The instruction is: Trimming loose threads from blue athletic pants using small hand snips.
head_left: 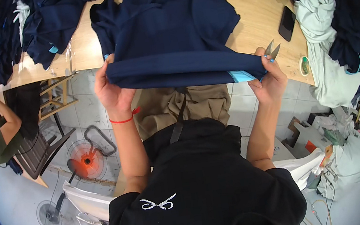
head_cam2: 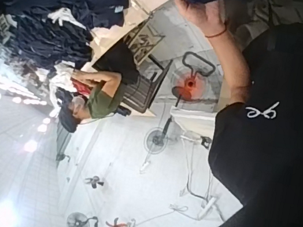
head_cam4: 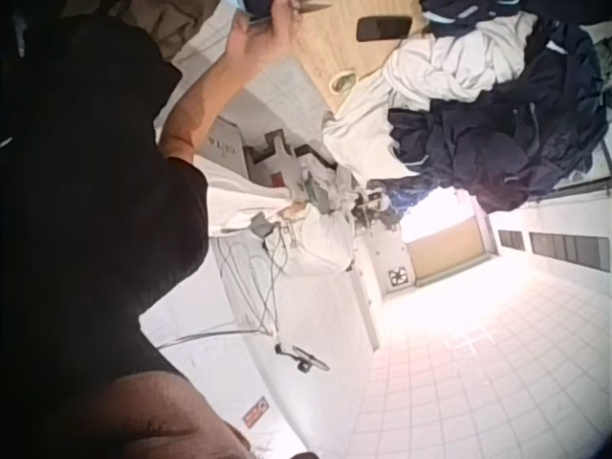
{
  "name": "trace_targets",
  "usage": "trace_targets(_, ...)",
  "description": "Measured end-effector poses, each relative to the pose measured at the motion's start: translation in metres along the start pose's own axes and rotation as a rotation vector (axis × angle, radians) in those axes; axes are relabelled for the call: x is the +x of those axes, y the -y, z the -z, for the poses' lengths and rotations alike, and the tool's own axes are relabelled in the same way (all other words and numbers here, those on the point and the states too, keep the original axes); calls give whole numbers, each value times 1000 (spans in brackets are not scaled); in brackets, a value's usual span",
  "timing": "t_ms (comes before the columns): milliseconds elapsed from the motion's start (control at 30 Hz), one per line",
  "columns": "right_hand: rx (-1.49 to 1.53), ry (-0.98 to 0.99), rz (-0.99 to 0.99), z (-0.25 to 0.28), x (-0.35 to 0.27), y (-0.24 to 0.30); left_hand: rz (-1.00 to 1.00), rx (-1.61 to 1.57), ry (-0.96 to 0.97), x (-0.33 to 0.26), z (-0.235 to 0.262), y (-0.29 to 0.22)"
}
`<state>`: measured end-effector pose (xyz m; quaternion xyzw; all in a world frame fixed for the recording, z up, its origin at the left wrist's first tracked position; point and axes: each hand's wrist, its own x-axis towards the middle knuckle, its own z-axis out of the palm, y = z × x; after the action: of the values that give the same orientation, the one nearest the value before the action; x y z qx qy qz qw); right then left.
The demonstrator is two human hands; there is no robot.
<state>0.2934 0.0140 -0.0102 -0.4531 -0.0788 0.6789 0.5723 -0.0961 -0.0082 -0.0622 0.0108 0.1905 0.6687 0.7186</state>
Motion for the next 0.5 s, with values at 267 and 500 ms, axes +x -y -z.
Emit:
trace_targets(267,-174,309,49,1,0,-1,15,-77,-2,-2,2,19)
trace_targets(500,12,104,-121,-6,2,-10,218,-45,203,9,-24,53)
